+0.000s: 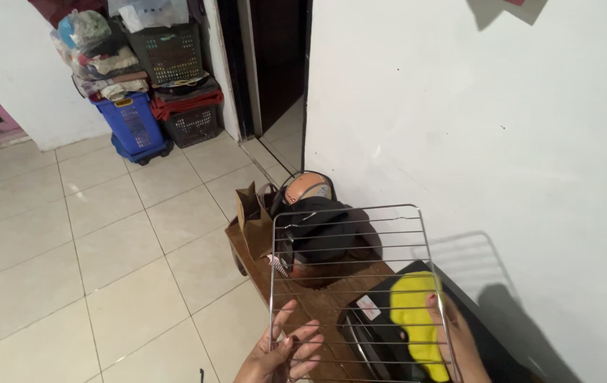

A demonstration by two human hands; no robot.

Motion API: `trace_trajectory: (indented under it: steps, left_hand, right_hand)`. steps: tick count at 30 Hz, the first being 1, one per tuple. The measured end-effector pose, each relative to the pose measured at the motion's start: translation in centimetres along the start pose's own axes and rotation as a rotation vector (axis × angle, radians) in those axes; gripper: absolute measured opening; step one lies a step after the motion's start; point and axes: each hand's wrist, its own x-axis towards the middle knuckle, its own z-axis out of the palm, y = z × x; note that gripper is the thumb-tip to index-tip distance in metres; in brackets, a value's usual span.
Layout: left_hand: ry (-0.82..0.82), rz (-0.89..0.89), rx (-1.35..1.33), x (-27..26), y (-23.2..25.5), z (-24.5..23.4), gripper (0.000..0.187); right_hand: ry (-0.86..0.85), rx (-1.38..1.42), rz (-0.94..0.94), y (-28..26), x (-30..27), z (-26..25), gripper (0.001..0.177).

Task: The person wipes a metal wire rack with a yellow cloth, holding the rack with one hand and cleaning its surface with the other. The person repeatedly wipes different sections of the rack while standing in a tiled room.

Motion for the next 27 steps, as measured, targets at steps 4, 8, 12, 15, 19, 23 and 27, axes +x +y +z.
trace_trajectory:
  steps: [4,8,12,15,19,23,27]
  left_hand:
    - [0.010,0.057,0.021,0.6,-1.4,1.0,0.069]
    - [0.042,0.091,0.035,0.6,-1.8,2.0,0.065]
    - [0.102,0.065,0.051,-1.1,-1.1,2.1,0.051]
    - [0.219,-0.027,0.187,-2.4,0.7,3.1,0.060]
    - [0.177,-0.037,0.425,-3.4,3.3,4.3,0.071]
    - [-0.027,0.093,0.174,-4.5,5.1,3.8,0.068]
    - [-0.218,0.123,-0.027,-5.4,7.0,1.8,0.065]
  right_hand:
    - [-0.205,0.408,0.064,-1.6,-1.4,-0.9,0.069]
    - [-0.175,0.370,0.227,-4.5,-3.0,-1.4,0.065]
    - [-0.199,0.197,0.148,-5.3,-4.0,-0.6,0.054]
    - [-0.207,0.118,0.171,-4.6,-3.8,0.9,0.056]
    - [-0.161,0.037,0.240,-4.5,-3.8,2.7,0.057]
    - [-0.159,0.083,0.195,-4.3,-4.3,4.9,0.060]
    - [-0.116,0.020,0.175,-4.2,-4.6,7.7,0.063]
